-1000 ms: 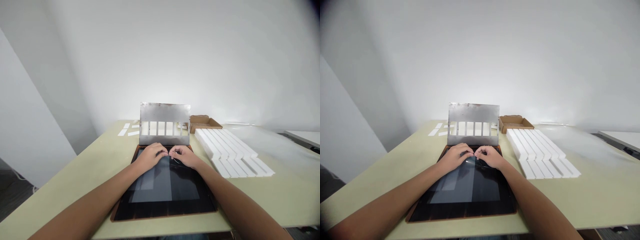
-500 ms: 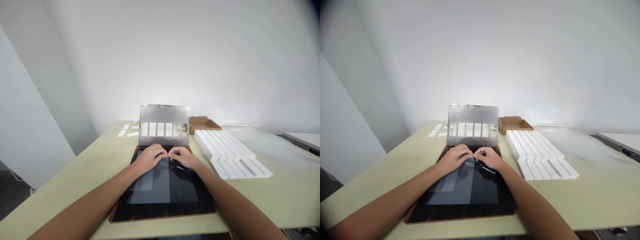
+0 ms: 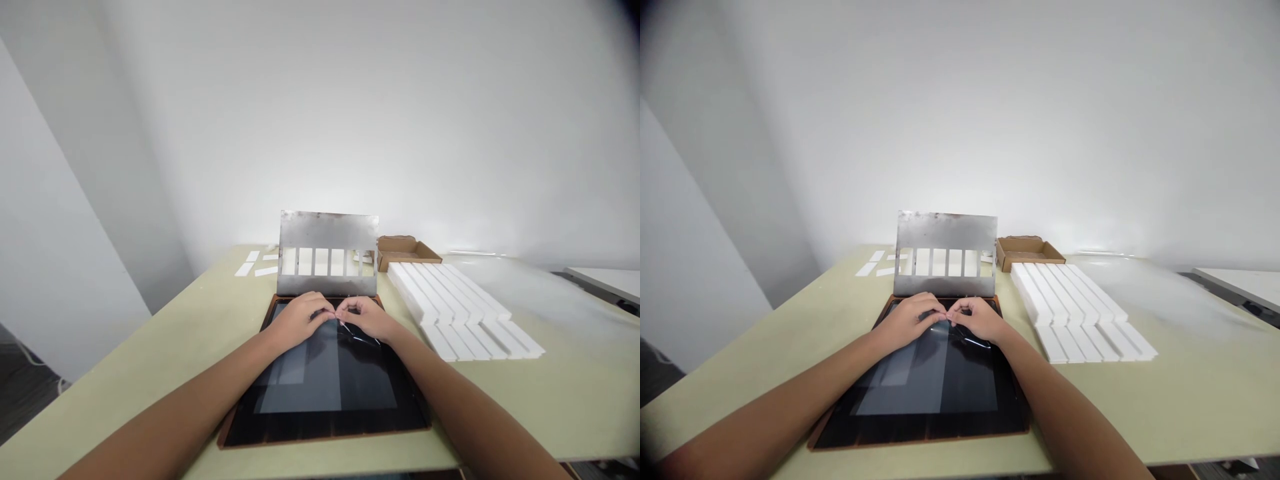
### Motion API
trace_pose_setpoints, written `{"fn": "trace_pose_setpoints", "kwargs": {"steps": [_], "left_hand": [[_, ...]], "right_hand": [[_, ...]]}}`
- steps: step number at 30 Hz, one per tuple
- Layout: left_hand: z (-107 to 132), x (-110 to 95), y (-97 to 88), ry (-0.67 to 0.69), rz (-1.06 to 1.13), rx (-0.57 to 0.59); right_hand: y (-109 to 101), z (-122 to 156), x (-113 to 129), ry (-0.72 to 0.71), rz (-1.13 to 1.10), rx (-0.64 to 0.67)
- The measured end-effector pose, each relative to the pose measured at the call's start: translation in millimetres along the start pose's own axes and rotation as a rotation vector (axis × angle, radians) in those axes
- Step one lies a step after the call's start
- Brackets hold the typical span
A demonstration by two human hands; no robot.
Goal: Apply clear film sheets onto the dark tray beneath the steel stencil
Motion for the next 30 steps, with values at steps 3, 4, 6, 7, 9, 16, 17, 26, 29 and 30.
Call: {"fn": "trace_pose_setpoints", "kwargs": {"steps": [3, 4, 6, 7, 9, 16, 17, 26, 29, 30], "left_hand": [[-0.6, -1.1, -0.6, 0.020, 0.004, -0.005], [-0.9, -1.6, -1.0, 0.027, 0.007, -0.005], [-1.5, -2.8, -1.9, 0.036, 0.009, -0.007], [-1.8, -3.6, -2.4, 0.036, 0.008, -0.008], [-2.0, -5.5, -3.4, 0.038, 0.004, -0.011], [-0.6, -9.8, -2.4, 0.011, 0.017, -0.003], [-0.3, -8.8, -1.6, -0.005, 0.025, 0.001], [1.1, -0.8, -0.4, -0.027, 0.068, 0.020], [0.2, -2.4, -1.5, 0.009, 0.044, 0.021], [-0.2, -3.1, -1.8, 0.024, 0.038, 0.019]], "right_hand": [[0.4, 0.6, 0.8, 0.001, -0.033, 0.007], [0.5, 0.8, 1.3, 0.004, -0.042, 0.006], [0.6, 0.7, 2.0, 0.017, -0.058, 0.001], [0.4, 0.6, 2.2, 0.025, -0.065, -0.007], [-0.3, 0.3, 2.5, 0.037, -0.077, -0.026], [-3.3, 0.8, 3.0, 0.028, -0.060, 0.045], [-3.7, 0.8, 2.7, 0.021, -0.056, 0.047], [-4.2, 1.6, 3.1, 0.002, -0.023, 0.056], [-3.7, 1.5, 3.3, 0.003, -0.029, 0.063], [-3.6, 1.2, 3.2, -0.002, -0.031, 0.065]]}}
Point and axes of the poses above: each hand's wrist, its own z-axis away from the middle knuckle, its own y-axis out of the palm, x = y × z, the point moved 1 cm from there along -z, towards the middle knuckle, and after that the axes turned 7 degrees about y, right-handed, at the moved point
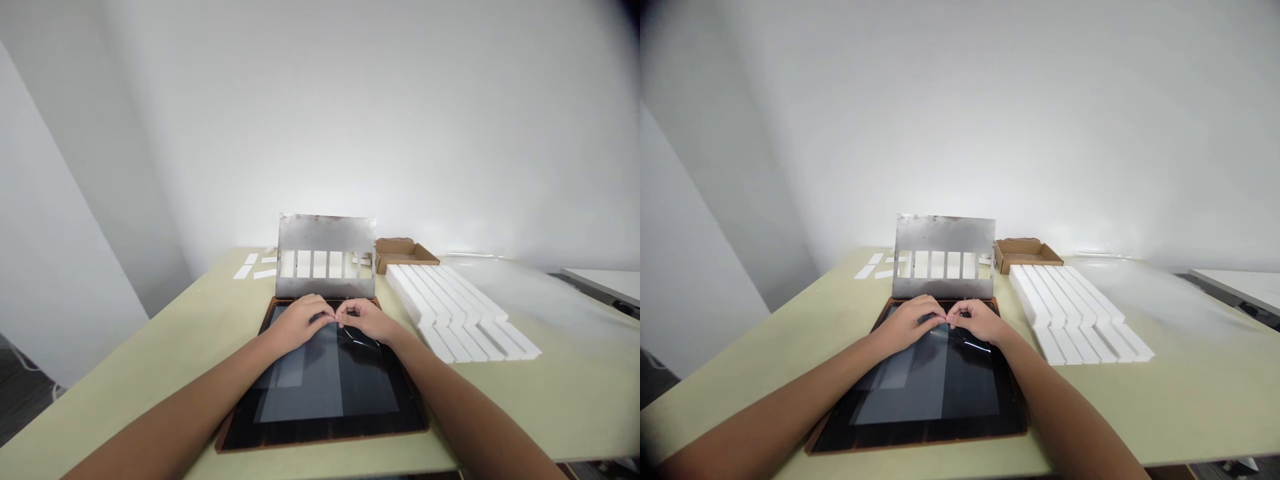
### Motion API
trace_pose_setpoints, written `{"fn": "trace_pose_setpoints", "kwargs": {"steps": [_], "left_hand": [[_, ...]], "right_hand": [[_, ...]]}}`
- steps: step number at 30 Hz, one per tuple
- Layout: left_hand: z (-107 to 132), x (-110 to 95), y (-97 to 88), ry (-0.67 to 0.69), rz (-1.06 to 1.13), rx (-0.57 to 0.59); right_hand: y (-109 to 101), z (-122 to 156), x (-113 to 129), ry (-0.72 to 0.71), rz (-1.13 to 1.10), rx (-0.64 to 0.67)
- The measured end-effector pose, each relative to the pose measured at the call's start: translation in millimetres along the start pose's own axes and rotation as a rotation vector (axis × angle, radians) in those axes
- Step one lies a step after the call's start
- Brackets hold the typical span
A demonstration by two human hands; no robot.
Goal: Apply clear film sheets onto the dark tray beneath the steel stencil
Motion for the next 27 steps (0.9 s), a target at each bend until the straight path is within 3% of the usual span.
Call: {"fn": "trace_pose_setpoints", "kwargs": {"steps": [8, 27], "left_hand": [[-1.5, -0.6, -0.5, 0.072, -0.038, -0.013], [1.7, 2.4, 3.1, -0.016, -0.028, -0.046]], "right_hand": [[0.6, -1.1, -0.4, -0.003, -0.039, 0.005], [2.7, 0.7, 6.1, -0.042, -0.065, -0.039]]}}
Point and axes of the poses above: each hand's wrist, its own z-axis away from the middle knuckle, its own y-axis out of the palm, x = y × z, the point moved 1 cm from there along -z, towards the middle knuckle, and after that the axes turned 7 degrees about y, right-handed, at the moved point
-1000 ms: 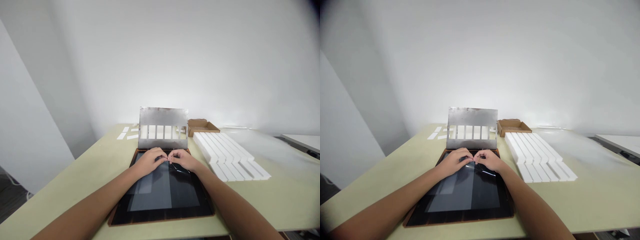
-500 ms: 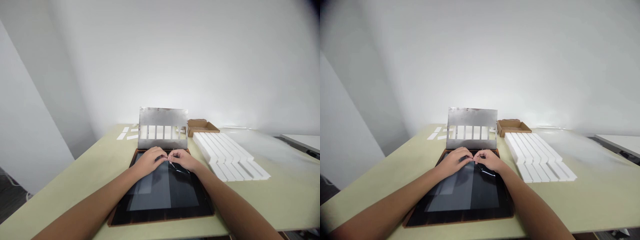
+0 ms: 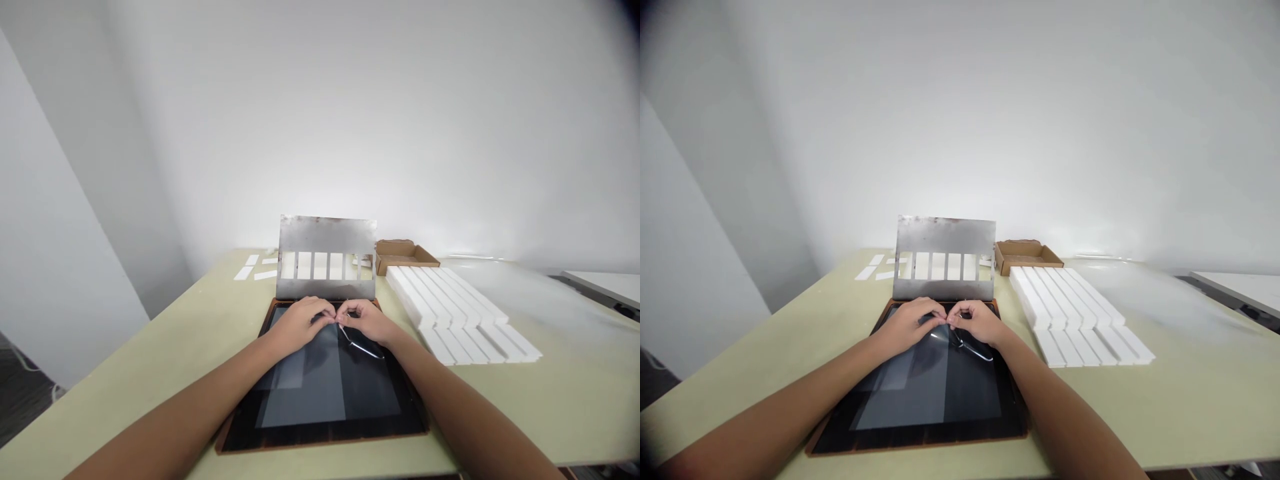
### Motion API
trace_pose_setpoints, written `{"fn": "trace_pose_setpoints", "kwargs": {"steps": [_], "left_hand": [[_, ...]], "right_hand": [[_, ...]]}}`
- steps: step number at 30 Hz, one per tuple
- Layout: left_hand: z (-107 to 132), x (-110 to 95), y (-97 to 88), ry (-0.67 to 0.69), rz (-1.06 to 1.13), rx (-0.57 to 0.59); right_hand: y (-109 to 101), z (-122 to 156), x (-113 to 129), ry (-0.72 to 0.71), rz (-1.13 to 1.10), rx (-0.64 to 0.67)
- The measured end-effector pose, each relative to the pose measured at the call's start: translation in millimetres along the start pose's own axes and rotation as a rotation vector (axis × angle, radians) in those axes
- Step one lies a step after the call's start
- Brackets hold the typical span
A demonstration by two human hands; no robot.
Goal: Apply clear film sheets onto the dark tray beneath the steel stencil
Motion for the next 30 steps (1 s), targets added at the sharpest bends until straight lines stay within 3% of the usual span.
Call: {"fn": "trace_pose_setpoints", "kwargs": {"steps": [30], "left_hand": [[-2.0, 3.1, -2.4, 0.071, -0.101, -0.043]], "right_hand": [[-0.8, -3.9, -5.7, 0.054, -0.176, -0.097]]}}
Point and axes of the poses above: each hand's wrist, its own z-axis away from the middle knuckle, its own y-axis out of the palm, x = y × z, the point moved 1 cm from there along -z, towards the middle knuckle, and after that the axes turned 7 degrees about y, right-handed, at the moved point
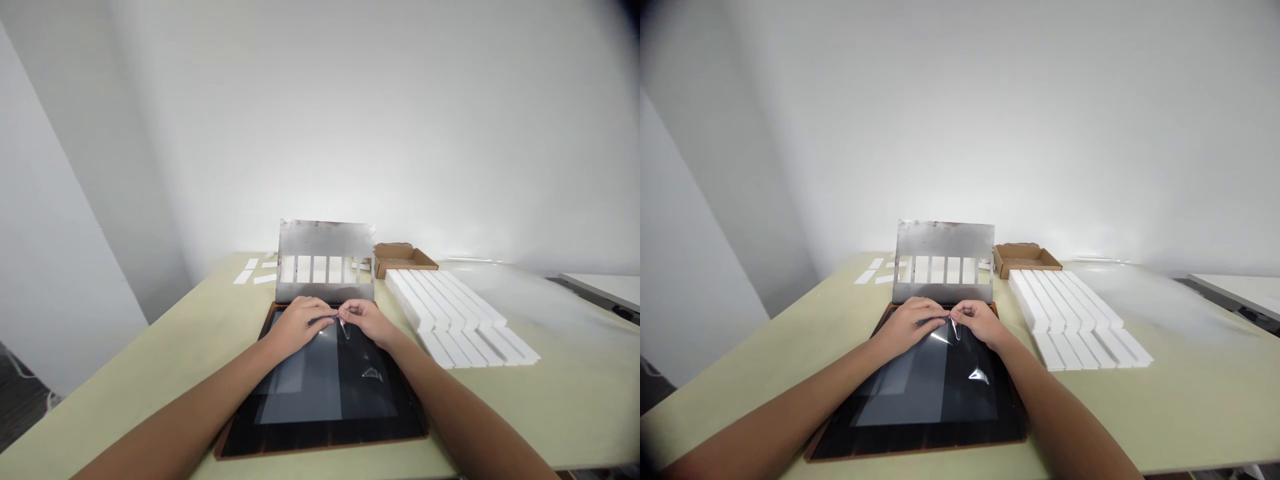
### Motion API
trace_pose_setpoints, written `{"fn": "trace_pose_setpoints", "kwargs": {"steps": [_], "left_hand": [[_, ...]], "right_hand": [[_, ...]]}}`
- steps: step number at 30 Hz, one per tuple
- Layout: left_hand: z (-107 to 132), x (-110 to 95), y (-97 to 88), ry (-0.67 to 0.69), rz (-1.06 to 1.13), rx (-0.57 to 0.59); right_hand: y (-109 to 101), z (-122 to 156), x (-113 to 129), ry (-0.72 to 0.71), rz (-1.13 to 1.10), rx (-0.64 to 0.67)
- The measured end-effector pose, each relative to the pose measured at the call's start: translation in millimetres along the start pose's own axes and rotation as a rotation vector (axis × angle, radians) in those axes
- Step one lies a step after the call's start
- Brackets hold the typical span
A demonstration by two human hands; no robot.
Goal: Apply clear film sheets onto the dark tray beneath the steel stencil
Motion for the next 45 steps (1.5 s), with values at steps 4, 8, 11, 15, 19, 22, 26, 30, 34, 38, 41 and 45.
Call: {"fn": "trace_pose_setpoints", "kwargs": {"steps": [4, 8, 11, 15, 19, 22, 26, 30, 34, 38, 41, 45], "left_hand": [[-2, -4, -2.4, 0.004, -0.004, 0.000], [-1, -3, -2.4, 0.005, 0.005, 0.002], [0, 0, -1.4, 0.001, 0.012, 0.012], [0, 0, -1.0, -0.005, 0.022, 0.020], [-1, -1, -0.4, -0.016, 0.044, 0.018], [-2, -3, -0.3, -0.018, 0.059, 0.026], [-3, -6, -1.7, -0.032, 0.045, 0.055], [-4, -9, -3.8, -0.047, 0.010, 0.079], [-4, -10, -4.6, -0.056, -0.005, 0.093], [-4, -10, -4.4, -0.051, -0.006, 0.078], [-2, -9, -2.7, -0.059, -0.011, 0.088], [1, -7, 0.5, -0.079, -0.012, 0.138]], "right_hand": [[-1, -1, -1, -0.006, -0.006, -0.006], [-1, -1, -2, -0.008, -0.010, -0.004], [-1, -1, -2, 0.001, -0.023, -0.005], [0, 0, 0, 0.013, -0.011, -0.005], [1, 1, 1, 0.007, 0.034, 0.019], [0, 0, 0, -0.013, 0.054, 0.052], [-1, -1, -3, -0.008, 0.066, 0.061], [0, 0, -2, -0.004, 0.072, 0.062], [1, 1, 0, -0.009, 0.084, 0.058], [2, -1, -4, -0.036, 0.171, 0.026], [4, -4, -8, -0.089, 0.342, -0.036], [6, -2, -6, -0.212, 0.627, -0.120]]}}
Point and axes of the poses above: each hand's wrist, its own z-axis away from the middle knuckle, its own y-axis out of the palm, x = y × z, the point moved 1 cm from there along -z, towards the middle knuckle, and after that the axes turned 7 degrees about y, right-handed, at the moved point
